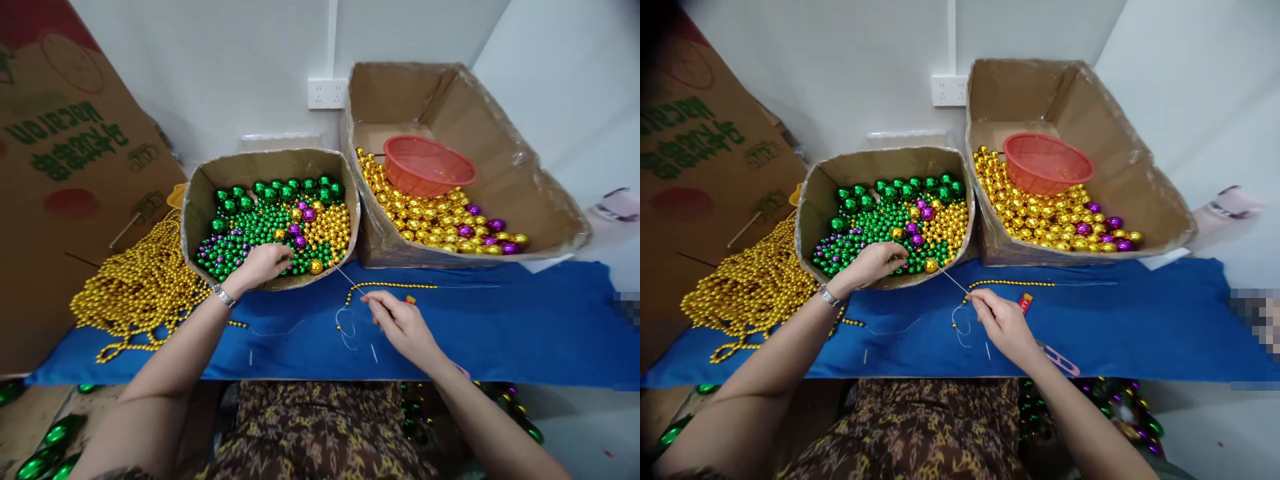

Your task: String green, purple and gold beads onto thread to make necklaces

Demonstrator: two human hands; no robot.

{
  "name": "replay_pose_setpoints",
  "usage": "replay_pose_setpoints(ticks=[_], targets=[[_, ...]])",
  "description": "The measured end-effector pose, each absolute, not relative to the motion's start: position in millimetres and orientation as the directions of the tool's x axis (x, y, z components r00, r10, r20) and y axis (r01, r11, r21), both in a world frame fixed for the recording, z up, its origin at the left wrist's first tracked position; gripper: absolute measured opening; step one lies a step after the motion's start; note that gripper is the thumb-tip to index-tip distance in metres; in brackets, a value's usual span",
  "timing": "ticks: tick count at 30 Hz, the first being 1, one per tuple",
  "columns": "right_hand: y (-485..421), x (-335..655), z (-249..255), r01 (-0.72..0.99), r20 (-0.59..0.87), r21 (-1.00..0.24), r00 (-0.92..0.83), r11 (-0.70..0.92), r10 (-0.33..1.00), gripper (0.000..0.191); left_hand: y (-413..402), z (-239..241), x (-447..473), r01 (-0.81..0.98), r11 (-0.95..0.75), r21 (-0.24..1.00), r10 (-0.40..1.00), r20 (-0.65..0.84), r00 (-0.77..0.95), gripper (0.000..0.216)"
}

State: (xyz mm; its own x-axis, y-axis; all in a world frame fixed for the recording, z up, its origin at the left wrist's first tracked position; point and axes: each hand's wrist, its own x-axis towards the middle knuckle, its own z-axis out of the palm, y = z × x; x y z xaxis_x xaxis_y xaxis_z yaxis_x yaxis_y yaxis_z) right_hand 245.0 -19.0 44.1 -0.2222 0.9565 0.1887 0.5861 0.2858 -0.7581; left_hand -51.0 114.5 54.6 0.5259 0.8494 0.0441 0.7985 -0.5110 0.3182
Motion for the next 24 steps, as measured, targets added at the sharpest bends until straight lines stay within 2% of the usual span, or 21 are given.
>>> replay_pose_setpoints(ticks=[3,6,11,14,16,18,20,22,24], targets=[[-19,241,35,0.573,0.196,-0.765,-0.229,0.295,0.954,0.028,113,49,-55,0.788,-0.572,0.228,0.803,-0.04,0.595,0.018],[-17,236,31,0.57,0.205,-0.765,-0.228,0.301,0.952,0.027,111,45,-56,0.804,-0.572,0.164,0.809,-0.05,0.586,0.019],[-12,228,27,0.552,0.23,-0.763,-0.254,0.336,0.94,0.025,105,42,-52,0.752,-0.648,0.122,0.755,-0.025,0.655,0.021],[-8,225,24,0.544,0.213,-0.774,-0.257,0.323,0.943,0.024,108,39,-45,0.681,-0.727,0.087,0.678,-0.064,0.732,0.025],[-6,225,23,0.546,0.2,-0.776,-0.258,0.314,0.945,0.024,113,37,-42,0.65,-0.752,0.109,0.645,-0.085,0.76,0.03],[-5,224,21,0.548,0.2,-0.776,-0.255,0.312,0.946,0.024,118,35,-41,0.646,-0.737,0.198,0.646,-0.071,0.76,0.03],[-5,224,20,0.549,0.213,-0.773,-0.247,0.318,0.945,0.023,121,34,-41,0.661,-0.65,0.374,0.71,-0.01,0.704,0.024],[-6,223,19,0.551,0.234,-0.768,-0.233,0.326,0.944,0.021,120,35,-40,0.601,-0.45,0.66,0.822,0.043,0.568,0.022],[-6,221,19,0.551,0.262,-0.763,-0.217,0.339,0.94,0.02,114,39,-37,0.36,-0.147,0.921,0.92,-0.006,0.391,0.026]])
